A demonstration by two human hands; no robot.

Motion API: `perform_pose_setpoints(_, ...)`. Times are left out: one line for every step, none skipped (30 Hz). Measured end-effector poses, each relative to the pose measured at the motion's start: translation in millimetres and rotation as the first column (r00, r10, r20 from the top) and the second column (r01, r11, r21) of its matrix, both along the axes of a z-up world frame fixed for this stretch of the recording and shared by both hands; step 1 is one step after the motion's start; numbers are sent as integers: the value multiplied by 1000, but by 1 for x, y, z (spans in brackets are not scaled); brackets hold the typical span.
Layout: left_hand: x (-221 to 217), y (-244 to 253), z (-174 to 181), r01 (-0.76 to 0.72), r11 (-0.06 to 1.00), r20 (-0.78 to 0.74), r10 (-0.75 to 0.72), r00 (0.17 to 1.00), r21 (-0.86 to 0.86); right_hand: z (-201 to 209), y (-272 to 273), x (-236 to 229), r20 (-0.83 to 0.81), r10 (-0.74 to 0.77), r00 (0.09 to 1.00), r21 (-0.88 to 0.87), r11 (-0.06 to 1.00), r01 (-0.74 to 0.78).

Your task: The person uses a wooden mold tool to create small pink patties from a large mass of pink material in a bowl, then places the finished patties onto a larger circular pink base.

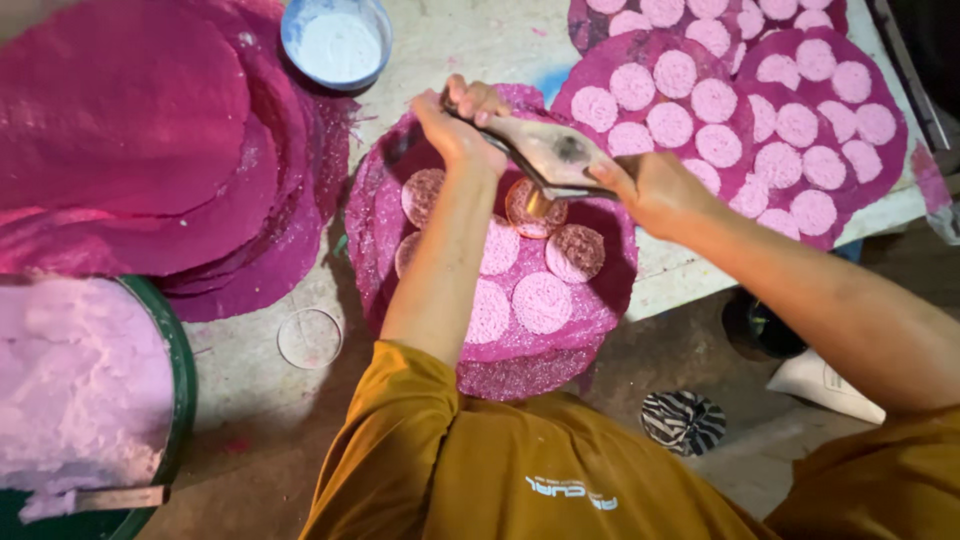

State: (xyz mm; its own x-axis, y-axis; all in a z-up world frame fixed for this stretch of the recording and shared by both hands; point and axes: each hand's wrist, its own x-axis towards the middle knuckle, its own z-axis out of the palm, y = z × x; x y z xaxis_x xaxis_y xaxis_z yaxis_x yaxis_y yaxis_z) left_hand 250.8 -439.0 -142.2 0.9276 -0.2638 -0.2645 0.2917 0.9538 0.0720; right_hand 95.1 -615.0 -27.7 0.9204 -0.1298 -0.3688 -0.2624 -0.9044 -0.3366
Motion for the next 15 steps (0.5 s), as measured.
perform_pose_setpoints(-1,0,2,-13,1000,-16,14,1000,21,-4,-2,0,-57,-38,998,-36,999,36)
perform_pose_setpoints(-2,-4,5,-1,1000,9,1,1000,-6,-6,-7,-1,-17,-26,1000,-48,999,25)
perform_pose_setpoints(-1,-5,11,12,999,34,-11,999,-32,-9,-11,-2,22,-13,1000,-61,998,15)
perform_pose_setpoints(0,-6,18,26,998,64,-22,998,-61,-12,-15,-2,66,1,998,-77,997,5)
perform_pose_setpoints(1,-4,26,93,992,63,-88,994,-80,-15,-18,-3,116,-9,993,28,1000,6)
perform_pose_setpoints(1,3,32,155,983,61,-150,987,-95,-20,-19,-5,162,-19,987,136,991,-3)
perform_pose_setpoints(0,9,37,216,970,58,-211,976,-110,-24,-21,-7,207,-35,978,243,970,-17)
perform_pose_setpoints(-6,15,41,322,945,32,-324,945,58,-28,-24,-9,200,-39,979,278,960,-19)
perform_pose_setpoints(-15,22,41,417,882,-15,-424,905,220,-32,-27,-13,192,-43,980,314,949,-20)
perform_pose_setpoints(-25,25,40,500,784,-81,-508,857,369,-35,-31,-19,183,-48,982,349,937,-19)
perform_pose_setpoints(-34,26,36,578,640,-131,-606,785,507,-39,-35,-24,156,-85,984,385,923,18)
perform_pose_setpoints(-44,25,31,630,467,-197,-684,702,621,-43,-37,-28,127,-119,985,421,905,56)
perform_pose_setpoints(-52,24,24,653,276,-277,-741,612,705,-48,-39,-32,96,-153,984,456,885,93)
perform_pose_setpoints(-57,23,17,658,263,-302,-728,615,706,-53,-40,-35,136,-167,976,474,876,84)
perform_pose_setpoints(-62,22,9,663,250,-327,-715,618,706,-59,-42,-37,175,-182,968,492,868,74)
